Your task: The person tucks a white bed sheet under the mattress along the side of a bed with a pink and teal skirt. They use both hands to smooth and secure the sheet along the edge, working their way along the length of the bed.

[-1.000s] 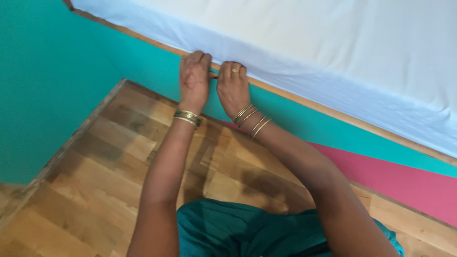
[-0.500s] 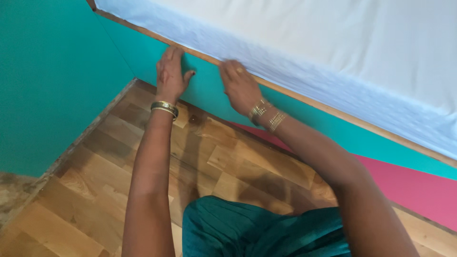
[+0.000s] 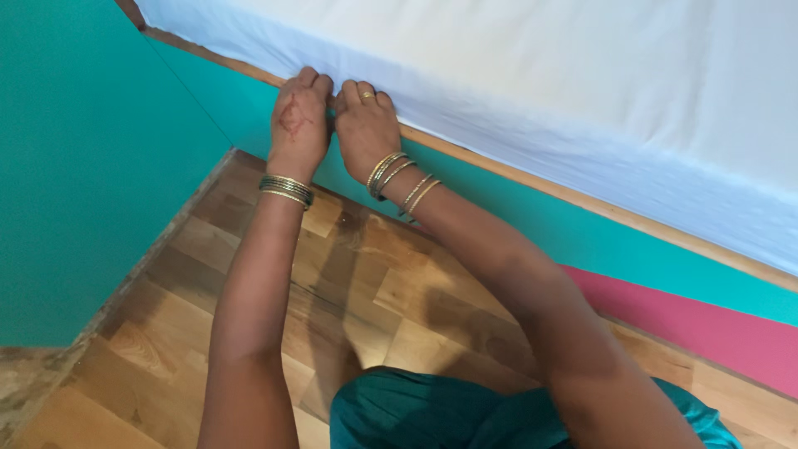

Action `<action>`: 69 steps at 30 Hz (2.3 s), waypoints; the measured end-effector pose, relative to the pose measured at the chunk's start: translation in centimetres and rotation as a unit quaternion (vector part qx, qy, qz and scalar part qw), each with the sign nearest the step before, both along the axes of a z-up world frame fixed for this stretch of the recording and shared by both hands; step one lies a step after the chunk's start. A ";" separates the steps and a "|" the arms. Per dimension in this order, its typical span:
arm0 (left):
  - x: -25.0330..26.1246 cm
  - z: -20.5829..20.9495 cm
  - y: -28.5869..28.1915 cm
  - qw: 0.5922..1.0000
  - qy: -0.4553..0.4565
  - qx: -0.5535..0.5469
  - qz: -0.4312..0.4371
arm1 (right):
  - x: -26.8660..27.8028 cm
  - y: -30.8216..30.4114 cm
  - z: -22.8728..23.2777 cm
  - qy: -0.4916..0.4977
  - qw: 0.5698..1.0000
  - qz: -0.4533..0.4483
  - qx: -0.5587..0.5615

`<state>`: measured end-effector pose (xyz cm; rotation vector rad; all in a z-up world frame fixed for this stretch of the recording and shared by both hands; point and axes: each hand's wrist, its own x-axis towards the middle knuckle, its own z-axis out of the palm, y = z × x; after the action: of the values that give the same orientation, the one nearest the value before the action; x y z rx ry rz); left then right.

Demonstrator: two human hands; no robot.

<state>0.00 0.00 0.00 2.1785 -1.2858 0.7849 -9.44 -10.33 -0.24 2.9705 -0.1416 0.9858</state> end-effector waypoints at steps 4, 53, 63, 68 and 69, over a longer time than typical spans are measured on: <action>0.4 -0.2 -0.5 0.999 0.038 0.008 0.027 | 0.1 0.5 -0.6 0.017 0.999 -0.030 0.014; -8.7 3.5 -2.2 0.996 0.087 0.023 -0.018 | -14.9 -4.1 1.0 0.011 0.999 -0.023 -0.040; -6.8 1.1 -4.4 0.981 0.183 0.049 0.028 | -11.5 -2.6 -2.0 -0.024 0.975 -0.148 -0.163; -10.5 -1.8 -1.8 0.999 0.036 -0.006 0.013 | -16.1 -4.0 -3.2 -0.020 0.985 -0.068 -0.157; -11.5 -2.6 -1.6 0.999 0.014 0.013 0.047 | -17.4 -4.9 -3.3 0.006 0.988 -0.056 -0.141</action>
<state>-11.46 -1.62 -2.58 2.2765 -1.1937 0.7750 -26.86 -15.21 -3.54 2.6798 -0.1536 0.8924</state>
